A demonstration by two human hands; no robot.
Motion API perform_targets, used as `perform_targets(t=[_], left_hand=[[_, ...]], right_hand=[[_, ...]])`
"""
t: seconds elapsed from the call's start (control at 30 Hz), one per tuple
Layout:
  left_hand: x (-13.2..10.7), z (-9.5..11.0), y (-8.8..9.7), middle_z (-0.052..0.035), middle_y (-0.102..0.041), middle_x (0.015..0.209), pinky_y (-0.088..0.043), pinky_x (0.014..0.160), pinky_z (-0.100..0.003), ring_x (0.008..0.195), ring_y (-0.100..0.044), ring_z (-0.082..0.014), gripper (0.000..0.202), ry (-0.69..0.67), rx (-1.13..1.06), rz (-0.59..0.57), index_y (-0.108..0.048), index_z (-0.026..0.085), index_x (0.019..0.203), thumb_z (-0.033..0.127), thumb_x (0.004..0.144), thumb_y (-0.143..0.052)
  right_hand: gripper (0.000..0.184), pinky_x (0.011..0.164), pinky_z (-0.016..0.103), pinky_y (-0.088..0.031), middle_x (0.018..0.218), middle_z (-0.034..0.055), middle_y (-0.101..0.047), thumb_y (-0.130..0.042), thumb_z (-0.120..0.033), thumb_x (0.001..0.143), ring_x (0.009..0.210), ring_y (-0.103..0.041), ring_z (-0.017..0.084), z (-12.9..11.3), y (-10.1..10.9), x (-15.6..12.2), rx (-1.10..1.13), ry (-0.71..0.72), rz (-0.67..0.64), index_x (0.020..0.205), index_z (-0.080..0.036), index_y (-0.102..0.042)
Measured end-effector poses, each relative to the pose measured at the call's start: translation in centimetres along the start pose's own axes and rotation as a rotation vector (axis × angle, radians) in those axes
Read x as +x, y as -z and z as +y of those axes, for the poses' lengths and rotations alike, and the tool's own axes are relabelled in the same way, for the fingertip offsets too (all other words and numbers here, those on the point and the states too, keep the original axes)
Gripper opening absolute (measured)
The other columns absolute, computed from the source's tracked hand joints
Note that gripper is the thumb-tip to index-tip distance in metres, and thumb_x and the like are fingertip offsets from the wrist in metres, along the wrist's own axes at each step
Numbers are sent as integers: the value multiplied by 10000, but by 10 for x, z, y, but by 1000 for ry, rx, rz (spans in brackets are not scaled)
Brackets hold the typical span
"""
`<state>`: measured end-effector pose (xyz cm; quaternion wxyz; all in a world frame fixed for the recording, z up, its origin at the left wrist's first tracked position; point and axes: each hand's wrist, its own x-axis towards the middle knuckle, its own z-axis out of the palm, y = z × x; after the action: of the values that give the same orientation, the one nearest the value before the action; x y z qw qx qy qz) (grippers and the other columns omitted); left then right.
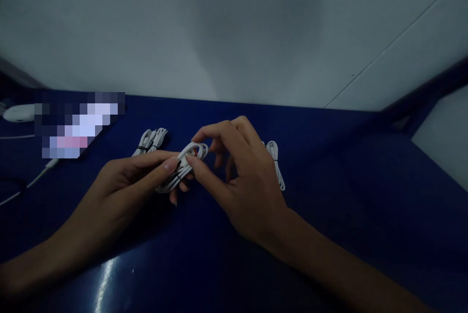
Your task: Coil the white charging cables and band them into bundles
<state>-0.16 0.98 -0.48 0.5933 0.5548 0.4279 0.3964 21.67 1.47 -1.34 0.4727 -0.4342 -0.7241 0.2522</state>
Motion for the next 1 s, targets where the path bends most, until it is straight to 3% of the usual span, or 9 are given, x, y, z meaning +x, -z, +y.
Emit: perform_targets(t=[0.07, 0.2, 0.33, 0.47, 0.7, 0.83, 1.0], left_hand=[[-1, 0, 0, 9, -822, 855, -573, 707, -221, 760, -717, -135, 194, -11, 35, 16, -930, 259, 1108, 333, 1135, -753], [-3, -3, 1, 11, -839, 882, -567, 725, -245, 794, -734, -155, 192, -35, 138, 53, -916, 276, 1173, 385, 1127, -764], [-4, -4, 2, 24, -849, 910, -555, 729, -249, 810, -747, -152, 201, -41, 206, 50, -900, 295, 1202, 408, 1137, -747], [-4, -5, 4, 25, -834, 874, -537, 717, -250, 793, -740, -147, 238, -32, 253, 28, -895, 288, 1170, 437, 1155, -710], [-3, -4, 4, 31, -732, 758, -439, 565, -250, 643, -604, -134, 316, 7, 320, 17, -895, 280, 1167, 520, 1147, -690], [-3, -3, 4, 31, -709, 737, -425, 540, -237, 616, -581, -123, 311, 11, 292, 6, -908, 265, 1131, 498, 1143, -701], [-3, -3, 3, 36, -761, 765, -479, 598, -223, 648, -630, -118, 258, -17, 275, 26, -916, 272, 1163, 421, 1149, -706]], right_hand=[[195, 589, 351, -533, 1124, 60, -635, -853, -341, 1057, 820, -616, 204, -1, 2, 1, -9, -37, -20, 1232, -311, -772], [258, 652, 351, -588, 1177, 81, -734, -881, -419, 1028, 909, -708, 238, -2, 6, 5, 74, -241, -110, 1225, -289, -777], [178, 718, 342, -618, 1067, 55, -805, -879, -372, 1023, 884, -752, 221, -2, 10, 13, 282, -404, -269, 1106, -247, -783], [148, 790, 336, -642, 1046, 44, -827, -879, -332, 1021, 919, -774, 211, 0, 11, 16, 389, -477, -369, 1098, -234, -800], [111, 753, 279, -612, 1012, 14, -791, -861, -275, 1031, 868, -725, 163, -1, 11, 16, 424, -493, -375, 1080, -238, -768], [139, 673, 262, -582, 919, -2, -759, -872, -286, 1020, 796, -690, 151, 0, 9, 16, 490, -530, -371, 1052, -236, -745], [172, 679, 268, -574, 1006, 28, -784, -908, -339, 991, 837, -696, 162, 5, 8, 13, 539, -625, -339, 1112, -250, -825]])
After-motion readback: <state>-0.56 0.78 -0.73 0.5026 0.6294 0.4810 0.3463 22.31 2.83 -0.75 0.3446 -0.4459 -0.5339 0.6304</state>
